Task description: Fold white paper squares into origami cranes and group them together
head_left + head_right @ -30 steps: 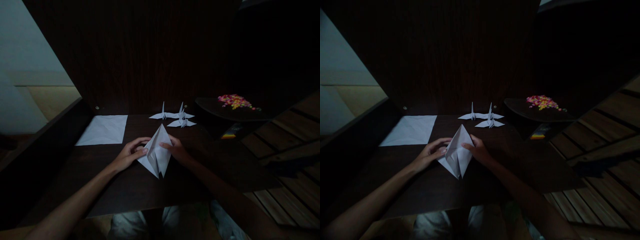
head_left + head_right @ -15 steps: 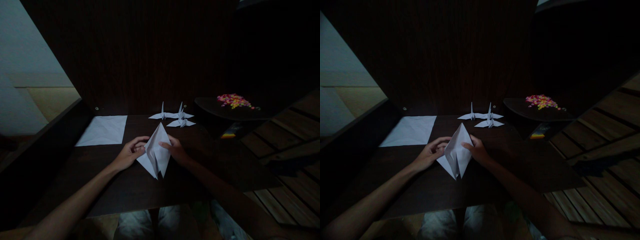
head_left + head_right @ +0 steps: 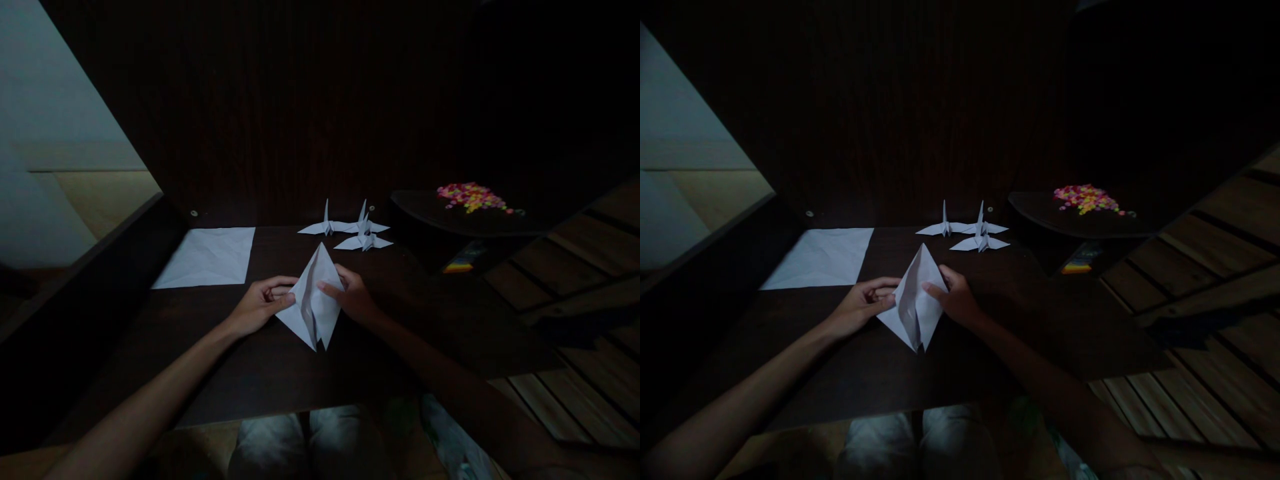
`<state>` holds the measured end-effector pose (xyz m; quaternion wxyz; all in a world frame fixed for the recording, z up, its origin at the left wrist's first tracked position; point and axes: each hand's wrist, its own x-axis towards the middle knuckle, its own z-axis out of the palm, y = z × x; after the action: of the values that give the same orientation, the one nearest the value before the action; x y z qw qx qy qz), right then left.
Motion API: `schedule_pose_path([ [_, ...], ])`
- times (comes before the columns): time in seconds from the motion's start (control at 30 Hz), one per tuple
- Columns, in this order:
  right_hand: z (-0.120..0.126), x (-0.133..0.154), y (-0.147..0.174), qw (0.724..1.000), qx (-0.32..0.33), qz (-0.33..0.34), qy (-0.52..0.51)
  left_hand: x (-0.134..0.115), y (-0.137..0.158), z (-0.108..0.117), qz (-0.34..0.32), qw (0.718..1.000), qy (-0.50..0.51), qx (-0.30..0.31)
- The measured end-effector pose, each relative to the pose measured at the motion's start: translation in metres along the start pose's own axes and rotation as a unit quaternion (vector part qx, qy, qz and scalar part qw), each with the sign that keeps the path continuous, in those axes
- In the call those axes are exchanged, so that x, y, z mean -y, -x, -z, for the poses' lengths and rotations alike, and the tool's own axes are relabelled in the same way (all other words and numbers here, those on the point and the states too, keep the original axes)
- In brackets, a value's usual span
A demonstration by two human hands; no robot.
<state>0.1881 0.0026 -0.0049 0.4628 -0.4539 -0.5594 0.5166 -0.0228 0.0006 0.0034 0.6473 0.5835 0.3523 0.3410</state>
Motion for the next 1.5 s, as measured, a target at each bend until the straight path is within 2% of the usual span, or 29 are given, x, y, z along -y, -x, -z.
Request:
schedule_pose_path([
  [0.07, 0.001, -0.001, -0.001, 1.0, -0.009, 0.002, 0.0, 0.001, -0.001, 0.0, -0.002, 1.0, -0.016, -0.022],
  [0.2, 0.003, -0.003, -0.003, 0.998, -0.059, 0.01, 0.003, 0.002, -0.002, 0.001, -0.027, 0.993, -0.017, -0.114],
  [0.37, 0.002, -0.004, -0.003, 0.996, -0.08, 0.043, 0.01, 0.002, -0.003, -0.002, -0.055, 0.992, 0.032, -0.109],
  [0.63, 0.0, -0.009, -0.001, 0.998, -0.002, 0.059, 0.004, 0.012, -0.007, -0.001, -0.091, 0.987, -0.06, -0.123],
  [0.87, 0.001, -0.006, -0.001, 0.999, 0.024, 0.034, -0.016, 0.009, -0.008, 0.0, -0.108, 0.969, -0.077, -0.207],
  [0.97, 0.001, -0.006, -0.002, 0.999, 0.021, 0.048, -0.014, 0.009, -0.008, 0.0, -0.133, 0.96, -0.076, -0.232],
  [1.23, -0.001, -0.008, 0.003, 0.998, 0.029, 0.06, 0.003, 0.007, -0.003, -0.003, -0.138, 0.967, -0.109, -0.184],
  [1.37, 0.001, -0.002, 0.005, 0.996, 0.044, 0.076, 0.011, 0.004, -0.001, -0.003, -0.147, 0.96, -0.148, -0.188],
  [1.5, 0.004, 0.004, 0.009, 0.994, 0.084, 0.065, 0.013, 0.003, -0.001, -0.002, -0.17, 0.95, -0.173, -0.198],
])
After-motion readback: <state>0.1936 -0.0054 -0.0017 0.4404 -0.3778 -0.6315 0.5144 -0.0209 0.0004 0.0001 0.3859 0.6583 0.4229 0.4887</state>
